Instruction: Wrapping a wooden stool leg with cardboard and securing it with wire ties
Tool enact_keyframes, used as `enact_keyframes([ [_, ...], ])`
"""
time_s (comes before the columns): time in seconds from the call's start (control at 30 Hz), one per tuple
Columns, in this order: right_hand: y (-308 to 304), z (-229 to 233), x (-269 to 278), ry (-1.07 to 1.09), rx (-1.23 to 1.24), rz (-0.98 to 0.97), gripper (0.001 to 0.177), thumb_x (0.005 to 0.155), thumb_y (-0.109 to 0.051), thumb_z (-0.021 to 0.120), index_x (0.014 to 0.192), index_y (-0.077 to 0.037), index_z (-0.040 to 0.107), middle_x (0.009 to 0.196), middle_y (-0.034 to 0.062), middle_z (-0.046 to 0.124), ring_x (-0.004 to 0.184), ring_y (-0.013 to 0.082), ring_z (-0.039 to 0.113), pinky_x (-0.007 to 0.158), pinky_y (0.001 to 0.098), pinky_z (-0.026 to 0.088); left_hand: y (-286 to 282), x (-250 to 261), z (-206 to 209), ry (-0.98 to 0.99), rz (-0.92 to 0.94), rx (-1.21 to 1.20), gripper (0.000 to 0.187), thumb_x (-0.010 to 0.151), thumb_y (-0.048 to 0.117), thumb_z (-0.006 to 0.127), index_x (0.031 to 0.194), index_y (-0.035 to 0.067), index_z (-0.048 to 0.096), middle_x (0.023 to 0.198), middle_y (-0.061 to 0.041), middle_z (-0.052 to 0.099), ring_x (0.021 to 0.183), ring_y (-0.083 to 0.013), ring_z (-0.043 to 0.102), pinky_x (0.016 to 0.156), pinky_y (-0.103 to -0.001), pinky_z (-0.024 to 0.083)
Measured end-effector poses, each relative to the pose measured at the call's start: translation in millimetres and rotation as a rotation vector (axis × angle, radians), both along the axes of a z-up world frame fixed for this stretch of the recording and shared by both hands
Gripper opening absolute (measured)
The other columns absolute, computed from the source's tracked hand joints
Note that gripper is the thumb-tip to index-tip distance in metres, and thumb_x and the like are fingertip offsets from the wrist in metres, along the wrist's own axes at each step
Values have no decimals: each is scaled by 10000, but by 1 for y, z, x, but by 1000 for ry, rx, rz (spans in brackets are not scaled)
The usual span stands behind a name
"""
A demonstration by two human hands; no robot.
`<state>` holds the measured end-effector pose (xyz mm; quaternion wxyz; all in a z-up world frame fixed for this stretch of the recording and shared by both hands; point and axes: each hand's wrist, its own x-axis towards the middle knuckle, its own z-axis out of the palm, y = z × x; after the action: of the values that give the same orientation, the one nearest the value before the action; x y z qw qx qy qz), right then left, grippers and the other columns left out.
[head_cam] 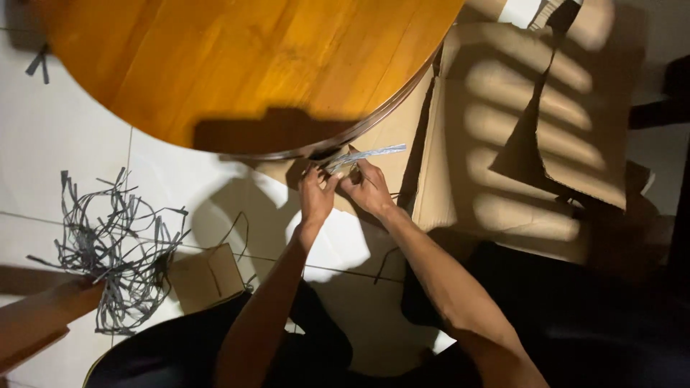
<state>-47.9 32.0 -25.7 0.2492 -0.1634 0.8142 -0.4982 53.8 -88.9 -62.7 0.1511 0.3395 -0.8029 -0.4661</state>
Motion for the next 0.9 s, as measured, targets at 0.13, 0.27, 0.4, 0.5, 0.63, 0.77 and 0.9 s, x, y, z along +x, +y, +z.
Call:
enact_keyframes([
  [0.13, -10, -18, -21, -124, -30, 214, 715, 749, -212, 822, 1399, -119, 539, 886, 180, 660, 788, 328, 696, 724, 476, 566, -18, 7, -12, 9, -168, 24, 319, 925, 123, 735, 1157, -86, 670, 1084, -317, 687, 1058, -491, 669, 782, -477, 626],
  [0.27, -8, 16, -41, -216, -493, 360, 144, 843, -118, 760, 928, -30, 685, 676, 85, 619, 499, 153, 616, 441, 272, 530, -17, 9, -1, 3, -273, -152, 262, 935, 25, 623, 1177, -72, 652, 1143, -274, 675, 1128, -495, 632, 945, -549, 543],
  [0.4, -14, 32, -38, -133, -583, 410, 36, 779, 6, 660, 813, -1, 649, 593, 104, 582, 460, 159, 573, 387, 248, 449, -10, 3, 36, 12, -194, -273, 258, 877, 35, 684, 1100, -86, 640, 1077, -310, 648, 1062, -545, 619, 955, -584, 492],
  [0.5, -11, 18, -38, -163, -588, 410, 89, 762, 54, 709, 759, -22, 664, 604, 107, 589, 438, 152, 569, 364, 261, 456, -24, 1, 8, -46, -85, -388, 258, 839, 127, 615, 1060, -5, 616, 885, -244, 688, 873, -478, 693, 781, -582, 534],
  [0.63, -14, 30, -37, -141, -576, 440, 107, 761, 86, 703, 757, -8, 651, 595, 110, 568, 512, 172, 545, 427, 306, 456, -64, 0, -43, -390, -470, -419, 198, 927, 81, 535, 948, -20, 704, 869, -243, 708, 869, -477, 703, 743, -542, 560],
  [0.77, -6, 33, -31, -107, -269, 376, 36, 815, -34, 781, 830, -51, 753, 704, 137, 719, 717, 275, 714, 715, 414, 580, -34, 1, 89, -503, -167, -16, 342, 1015, 345, 592, 1117, 40, 706, 1125, -267, 721, 1166, -490, 617, 1032, -600, 433],
  [0.9, -9, 52, -15, 14, 158, 329, 78, 858, -219, 786, 864, -142, 786, 787, 68, 780, 914, 371, 750, 856, 507, 583, -23, -2, 14, -372, -68, -201, 236, 986, 296, 577, 928, 84, 663, 918, -187, 721, 972, -435, 693, 823, -555, 544],
])
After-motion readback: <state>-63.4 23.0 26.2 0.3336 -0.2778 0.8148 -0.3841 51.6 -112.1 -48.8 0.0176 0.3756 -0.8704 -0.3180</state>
